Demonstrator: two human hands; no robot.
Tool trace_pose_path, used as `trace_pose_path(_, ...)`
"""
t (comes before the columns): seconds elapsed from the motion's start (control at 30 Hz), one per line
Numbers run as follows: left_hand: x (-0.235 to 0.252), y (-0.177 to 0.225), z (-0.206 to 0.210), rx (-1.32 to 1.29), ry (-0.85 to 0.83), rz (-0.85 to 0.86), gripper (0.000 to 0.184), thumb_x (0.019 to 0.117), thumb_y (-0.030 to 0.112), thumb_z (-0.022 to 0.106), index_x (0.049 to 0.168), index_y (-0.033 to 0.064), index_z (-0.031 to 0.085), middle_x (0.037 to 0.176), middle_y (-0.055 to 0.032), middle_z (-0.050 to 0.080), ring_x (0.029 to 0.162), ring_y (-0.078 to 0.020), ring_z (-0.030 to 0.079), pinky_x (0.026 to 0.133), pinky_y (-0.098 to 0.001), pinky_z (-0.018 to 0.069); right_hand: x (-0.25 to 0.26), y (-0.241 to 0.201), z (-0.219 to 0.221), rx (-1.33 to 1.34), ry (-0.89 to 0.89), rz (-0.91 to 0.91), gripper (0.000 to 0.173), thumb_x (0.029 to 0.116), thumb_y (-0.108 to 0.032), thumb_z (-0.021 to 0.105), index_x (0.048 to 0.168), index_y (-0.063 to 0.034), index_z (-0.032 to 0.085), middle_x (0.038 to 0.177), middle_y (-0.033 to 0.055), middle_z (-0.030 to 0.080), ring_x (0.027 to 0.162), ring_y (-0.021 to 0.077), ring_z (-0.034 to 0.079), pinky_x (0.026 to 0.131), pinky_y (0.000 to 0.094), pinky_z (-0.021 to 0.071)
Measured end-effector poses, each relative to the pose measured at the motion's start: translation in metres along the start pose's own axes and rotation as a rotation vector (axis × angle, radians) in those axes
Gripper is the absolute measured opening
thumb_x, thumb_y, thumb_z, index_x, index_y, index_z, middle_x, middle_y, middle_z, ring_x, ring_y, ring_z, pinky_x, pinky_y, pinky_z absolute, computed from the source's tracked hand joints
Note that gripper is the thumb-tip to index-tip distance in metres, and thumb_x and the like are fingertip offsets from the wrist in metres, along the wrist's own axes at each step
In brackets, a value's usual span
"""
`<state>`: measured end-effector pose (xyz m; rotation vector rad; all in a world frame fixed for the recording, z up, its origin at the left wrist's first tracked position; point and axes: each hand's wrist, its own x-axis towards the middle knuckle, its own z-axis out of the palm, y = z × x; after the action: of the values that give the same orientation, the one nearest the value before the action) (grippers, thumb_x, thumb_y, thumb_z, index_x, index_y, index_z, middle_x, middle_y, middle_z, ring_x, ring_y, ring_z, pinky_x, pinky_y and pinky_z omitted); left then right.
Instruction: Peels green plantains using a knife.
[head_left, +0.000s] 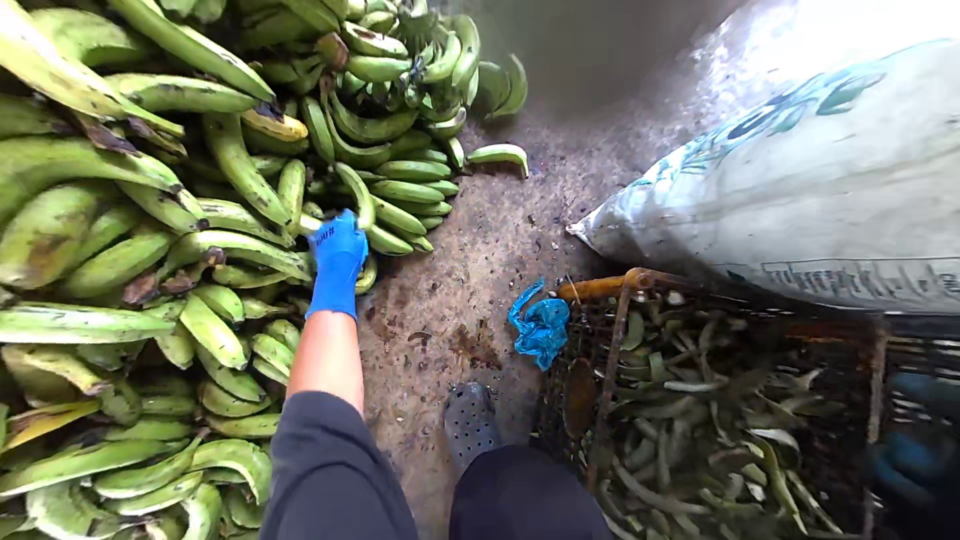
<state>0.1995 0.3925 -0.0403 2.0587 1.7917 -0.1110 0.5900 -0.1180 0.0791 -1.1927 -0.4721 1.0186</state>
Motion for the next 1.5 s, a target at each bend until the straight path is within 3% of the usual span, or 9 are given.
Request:
trace_pose_path(0.2,-0.147,0.017,-0.018,-1.685,-0.141,0.368,0.041,0.1016,0.028,0.054,0.141,0.0150,0.051,0.127,-0.0068,0.067,0.108,-0.0211,0.068,0.093,-0.0397,0.0574,-0.024,-0.033,0.053,-0.083,-0.004,-0.082,0.037,0.1046,-0.035,0.051,0.135,-0.0149,0.058,0.101,-0.0035,0.073,0.076,0.0095,0.069,0.065,0.0240,0.0571)
trace_pose_path(0.33,-0.240,0.028,-0.035,-1.629,-0.132,0.609,0.100,0.0751,0.031,0.086,0.156,0.0181,0.030,0.151,-0.0085,0.050,0.129,-0.0270,0.058,0.105,-0.0455,0.0516,-0.051,-0.044,0.064,-0.078,0.086,-0.056,0.044,0.1105,-0.033,0.023,0.134,-0.0148,0.055,0.082,-0.0072,0.069,0.064,0.0050,0.064,0.057,0.0202,0.0550)
trace_pose_path(0.43,-0.298,0.077,-0.068,-1.773,-0.140,0.635,0.074,0.0817,0.003,0.071,0.149,0.0117,0.040,0.121,-0.0151,0.068,0.105,-0.0292,0.069,0.091,-0.0470,0.0585,-0.074,-0.030,0.065,-0.145,0.021,-0.021,0.047,0.1095,-0.038,0.022,0.141,-0.0179,0.050,0.083,-0.0080,0.069,0.066,0.0048,0.065,0.059,0.0218,0.0562)
trace_pose_path(0.57,-0.335,0.120,-0.085,-1.866,-0.512,0.923,0.077,0.0878,0.029,0.073,0.156,0.0182,0.038,0.147,-0.0112,0.055,0.134,-0.0296,0.054,0.110,-0.0511,0.0463,-0.108,-0.014,0.073,-0.262,-0.028,-0.065,0.047,0.1041,-0.034,0.042,0.141,-0.0066,0.051,0.089,0.0023,0.073,0.073,0.0150,0.071,0.066,0.0335,0.0620)
trace_pose_path(0.7,-0.346,0.157,-0.087,-2.095,-0.499,0.631,0.038,0.0985,0.039,0.056,0.126,0.0128,0.062,0.103,-0.0042,0.069,0.100,-0.0204,0.068,0.094,-0.0440,0.0562,-0.142,-0.011,0.062,-0.210,-0.018,-0.008,0.050,0.1030,-0.034,0.042,0.139,-0.0013,0.050,0.099,0.0064,0.073,0.080,0.0187,0.073,0.068,0.0349,0.0624)
trace_pose_path(0.87,-0.370,0.190,-0.085,-1.782,-0.392,0.976,0.073,0.0937,0.026,0.065,0.157,0.0194,0.029,0.152,-0.0102,0.049,0.133,-0.0275,0.054,0.108,-0.0455,0.0476,-0.152,0.005,0.040,-0.148,0.072,0.001,0.047,0.1052,-0.035,0.040,0.139,-0.0062,0.054,0.092,0.0063,0.074,0.073,0.0183,0.072,0.062,0.0344,0.0614)
trace_pose_path(1.0,-0.415,0.229,-0.054,-1.830,-0.477,0.920,0.047,0.0903,0.021,0.066,0.135,0.0165,0.053,0.114,-0.0083,0.068,0.106,-0.0250,0.066,0.095,-0.0481,0.0540,-0.151,-0.009,0.051,-0.217,0.116,-0.034,0.048,0.1053,-0.033,0.038,0.140,-0.0041,0.053,0.096,0.0055,0.074,0.075,0.0175,0.071,0.063,0.0336,0.0607)
trace_pose_path(1.37,-0.437,0.215,0.030,-1.492,-0.299,0.693,0.053,0.0931,0.005,0.062,0.144,0.0035,0.046,0.122,-0.0109,0.068,0.105,-0.0192,0.069,0.089,-0.0345,0.0586,-0.174,0.044,0.063,-0.425,0.162,-0.139,0.042,0.1054,-0.025,0.046,0.138,0.0013,0.053,0.092,0.0030,0.074,0.074,0.0122,0.073,0.064,0.0333,0.0641)
trace_pose_path(1.5,-0.436,0.211,0.042,-1.378,-0.264,0.870,0.056,0.0928,0.011,0.071,0.143,0.0025,0.048,0.126,-0.0075,0.067,0.111,-0.0175,0.066,0.095,-0.0337,0.0571,-0.178,0.009,0.082,-0.340,-0.001,-0.684,0.042,0.1084,-0.035,0.046,0.136,-0.0053,0.055,0.097,0.0046,0.072,0.080,0.0122,0.071,0.067,0.0314,0.0639)
